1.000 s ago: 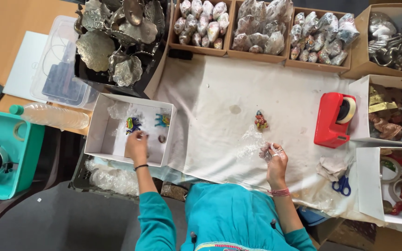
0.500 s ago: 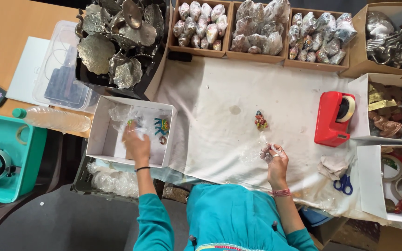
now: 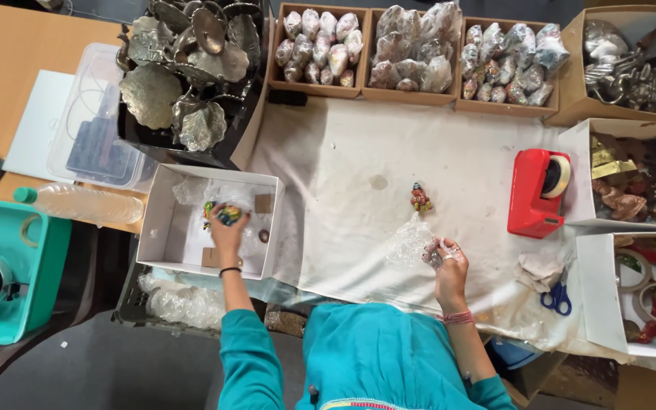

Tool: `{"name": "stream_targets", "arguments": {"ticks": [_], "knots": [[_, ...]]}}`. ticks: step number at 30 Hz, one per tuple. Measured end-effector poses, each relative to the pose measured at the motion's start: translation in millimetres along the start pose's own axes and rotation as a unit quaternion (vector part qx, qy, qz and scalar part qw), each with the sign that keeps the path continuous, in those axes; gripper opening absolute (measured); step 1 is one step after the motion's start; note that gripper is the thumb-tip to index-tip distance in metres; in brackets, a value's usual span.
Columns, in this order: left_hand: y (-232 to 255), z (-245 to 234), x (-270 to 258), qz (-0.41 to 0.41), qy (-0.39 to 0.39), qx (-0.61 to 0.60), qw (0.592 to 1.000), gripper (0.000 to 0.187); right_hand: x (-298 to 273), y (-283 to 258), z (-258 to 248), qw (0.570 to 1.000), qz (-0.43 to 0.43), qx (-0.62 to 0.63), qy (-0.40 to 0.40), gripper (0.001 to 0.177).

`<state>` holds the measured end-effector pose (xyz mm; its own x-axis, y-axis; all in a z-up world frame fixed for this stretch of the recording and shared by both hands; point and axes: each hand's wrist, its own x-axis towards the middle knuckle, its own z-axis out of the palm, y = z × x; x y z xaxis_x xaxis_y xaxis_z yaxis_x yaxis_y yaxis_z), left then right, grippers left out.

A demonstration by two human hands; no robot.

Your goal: The person wraps small decorative figurines in bubble wrap and places them into a box. They also wipe a figurine with a cloth before wrapping it.

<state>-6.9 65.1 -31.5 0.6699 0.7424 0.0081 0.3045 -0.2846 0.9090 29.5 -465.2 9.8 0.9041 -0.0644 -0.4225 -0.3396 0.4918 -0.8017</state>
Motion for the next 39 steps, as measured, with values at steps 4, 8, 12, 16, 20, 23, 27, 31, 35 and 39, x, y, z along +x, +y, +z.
{"name": "stream_targets", "arguments": {"ticks": [4, 8, 12, 16, 20, 23, 27, 31, 35, 39], "knots": [[-24.4, -28.8, 6.7, -0.079, 0.001, -0.273, 0.959, 0.066, 0.4, 6.9, -2.9, 1.000, 0.010, 0.012, 0.003, 0.017], [-9.9, -42.8, -4.8, -0.128, -0.001, -0.232, 0.964, 0.071, -0.5, 8.6, 3.1, 1.000, 0.019, -0.011, -0.004, 0.015], [10.1, -32.1, -14.9, 0.040, -0.040, -0.049, 0.997, 0.102, -0.6, 8.1, 6.0, 1.000, 0.014, -0.022, -0.017, 0.016], [0.3, -22.3, -15.6, -0.015, -0.057, 0.039, 0.997, 0.105, 3.3, 13.2, -1.3, 1.000, 0.015, -0.022, -0.006, 0.016], [-26.3, -23.7, -10.4, 0.067, -0.052, 0.137, 0.987, 0.081, 1.0, 12.2, -2.6, 1.000, 0.011, -0.014, -0.007, 0.015], [-41.3, -22.2, 1.1, 0.081, 0.034, 0.062, 0.994, 0.045, 0.5, 9.9, -2.6, 1.000, 0.007, -0.009, -0.011, 0.015], [3.7, -32.5, -8.1, -0.004, 0.162, 0.028, 0.986, 0.020, 6.7, 4.5, -4.3, 0.999, -0.003, 0.024, 0.023, 0.017], [51.3, -32.6, -8.8, 0.035, 0.154, 0.161, 0.974, 0.023, 26.5, 1.2, -28.5, 0.997, -0.037, 0.066, 0.024, 0.020], [39.7, -28.8, 5.4, 0.024, 0.089, 0.308, 0.947, 0.020, 34.1, -10.2, -37.7, 0.995, -0.050, 0.078, 0.039, 0.021], [65.9, -21.9, 5.3, 0.113, 0.180, 0.168, 0.963, 0.029, 35.7, -26.3, -33.2, 0.986, -0.119, 0.010, 0.113, 0.020]]}}
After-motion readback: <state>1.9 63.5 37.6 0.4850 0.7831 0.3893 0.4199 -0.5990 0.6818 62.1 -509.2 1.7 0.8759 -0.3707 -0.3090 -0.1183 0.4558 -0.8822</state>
